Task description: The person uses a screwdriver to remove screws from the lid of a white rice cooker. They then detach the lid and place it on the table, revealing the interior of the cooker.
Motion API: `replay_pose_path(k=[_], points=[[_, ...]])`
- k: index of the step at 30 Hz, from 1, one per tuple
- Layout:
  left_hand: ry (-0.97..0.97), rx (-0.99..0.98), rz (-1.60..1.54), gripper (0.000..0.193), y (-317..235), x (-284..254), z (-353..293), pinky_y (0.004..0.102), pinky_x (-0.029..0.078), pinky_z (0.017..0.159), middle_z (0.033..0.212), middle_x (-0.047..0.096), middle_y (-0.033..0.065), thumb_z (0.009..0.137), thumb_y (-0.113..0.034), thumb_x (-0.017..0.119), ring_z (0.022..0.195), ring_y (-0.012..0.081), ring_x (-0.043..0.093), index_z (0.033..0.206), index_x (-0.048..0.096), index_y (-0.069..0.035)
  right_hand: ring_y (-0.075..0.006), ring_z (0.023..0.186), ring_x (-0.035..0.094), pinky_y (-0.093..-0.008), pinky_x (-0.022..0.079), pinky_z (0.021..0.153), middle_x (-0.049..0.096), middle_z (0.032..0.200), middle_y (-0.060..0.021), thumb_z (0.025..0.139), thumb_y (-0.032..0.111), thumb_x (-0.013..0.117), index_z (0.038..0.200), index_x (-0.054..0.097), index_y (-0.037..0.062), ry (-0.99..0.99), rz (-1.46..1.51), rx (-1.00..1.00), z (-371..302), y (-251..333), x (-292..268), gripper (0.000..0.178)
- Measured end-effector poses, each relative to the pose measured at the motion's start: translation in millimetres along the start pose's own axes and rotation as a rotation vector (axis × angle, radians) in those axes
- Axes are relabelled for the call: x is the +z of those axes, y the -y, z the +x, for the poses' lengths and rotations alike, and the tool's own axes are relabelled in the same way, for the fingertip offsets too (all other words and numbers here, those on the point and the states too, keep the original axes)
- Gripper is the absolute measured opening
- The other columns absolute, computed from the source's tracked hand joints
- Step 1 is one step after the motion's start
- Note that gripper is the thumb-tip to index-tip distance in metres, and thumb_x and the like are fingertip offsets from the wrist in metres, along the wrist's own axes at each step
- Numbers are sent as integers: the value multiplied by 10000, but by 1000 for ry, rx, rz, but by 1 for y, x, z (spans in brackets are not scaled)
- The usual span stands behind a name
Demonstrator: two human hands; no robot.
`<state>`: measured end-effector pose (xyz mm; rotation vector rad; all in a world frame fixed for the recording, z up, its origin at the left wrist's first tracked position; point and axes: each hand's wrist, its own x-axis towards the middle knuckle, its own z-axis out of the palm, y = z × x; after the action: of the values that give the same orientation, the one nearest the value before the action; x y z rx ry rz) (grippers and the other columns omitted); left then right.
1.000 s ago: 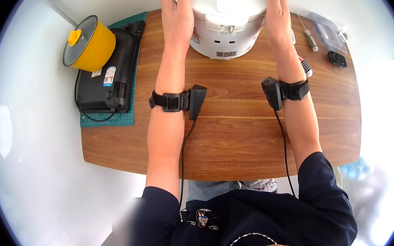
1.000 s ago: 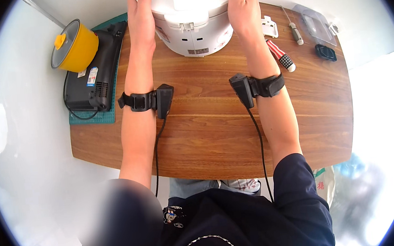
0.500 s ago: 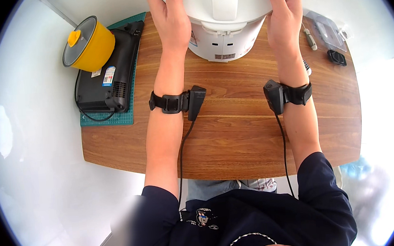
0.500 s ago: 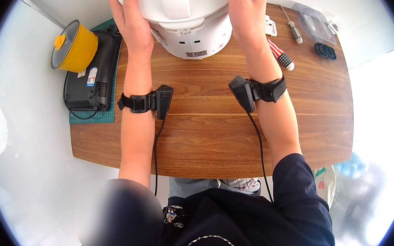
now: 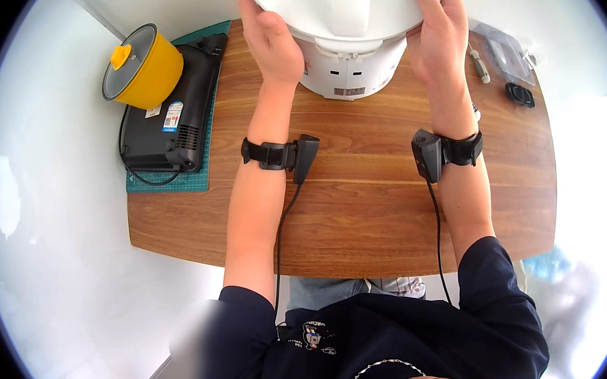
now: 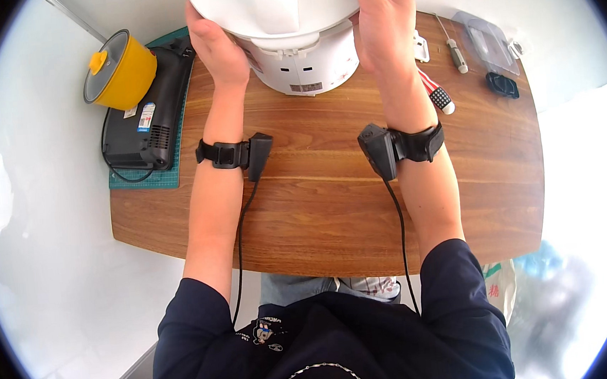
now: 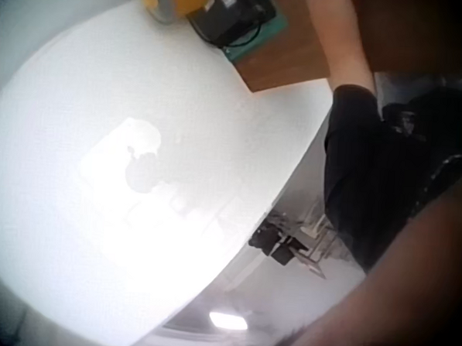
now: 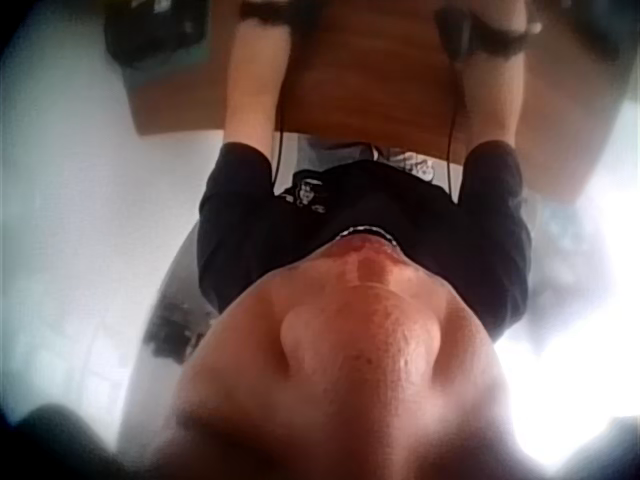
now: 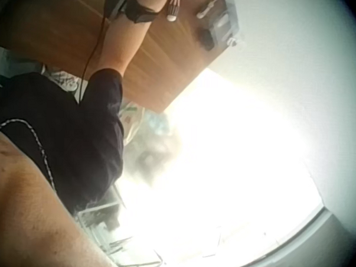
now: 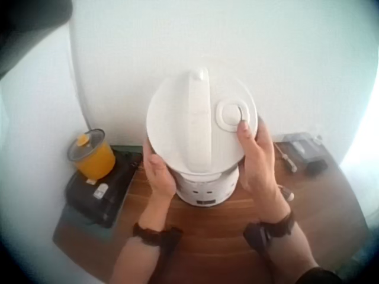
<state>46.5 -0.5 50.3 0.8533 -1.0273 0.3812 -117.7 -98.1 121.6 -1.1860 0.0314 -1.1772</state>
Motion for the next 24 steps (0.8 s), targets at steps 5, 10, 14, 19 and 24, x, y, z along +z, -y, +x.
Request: replay_pose_path(k=[5,10,14,19,24], points=[[157,222,348,785,10,-20,-5,475,390,1063,1103,683,132,998,-712,459,1057,311,624,1181,656,25,-230,1293,558,-383,451,1090,589,1401,-138,1079,334,573,1455,476,-34,0,-86,75,3,-5,-11,535],[213,545,623,786,3,-18,-9,492,378,1055,1054,700,108,925,-768,528,1011,326,625,1038,714,-13,-192,1262,580,-380,481,1061,611,1367,-95,1067,299,621,1413,503,-30,-56,-56,139,4,-9,-14,492],[314,516,605,749,2,-20,-11,475,382,1037,1111,701,98,851,-742,665,1055,326,614,1070,721,-29,-199,1260,583,-400,465,1088,616,1359,-93,1083,307,587,1426,489,-31,-29,-71,79,5,-6,-14,491],[336,437,582,732,1,-19,-12,447,370,1006,1160,697,81,768,-687,783,1126,326,582,1107,724,-41,-201,1216,590,-375,468,1058,618,1327,-115,1077,307,591,1424,490,-41,2,-32,1,6,-3,-10,502],[379,440,606,734,-2,-22,-10,412,363,963,1140,704,83,791,-699,759,1085,299,600,1135,718,-52,-255,1281,572,-390,485,1083,559,1429,-174,1100,217,535,1487,414,-48,27,46,47,4,1,-8,485]])
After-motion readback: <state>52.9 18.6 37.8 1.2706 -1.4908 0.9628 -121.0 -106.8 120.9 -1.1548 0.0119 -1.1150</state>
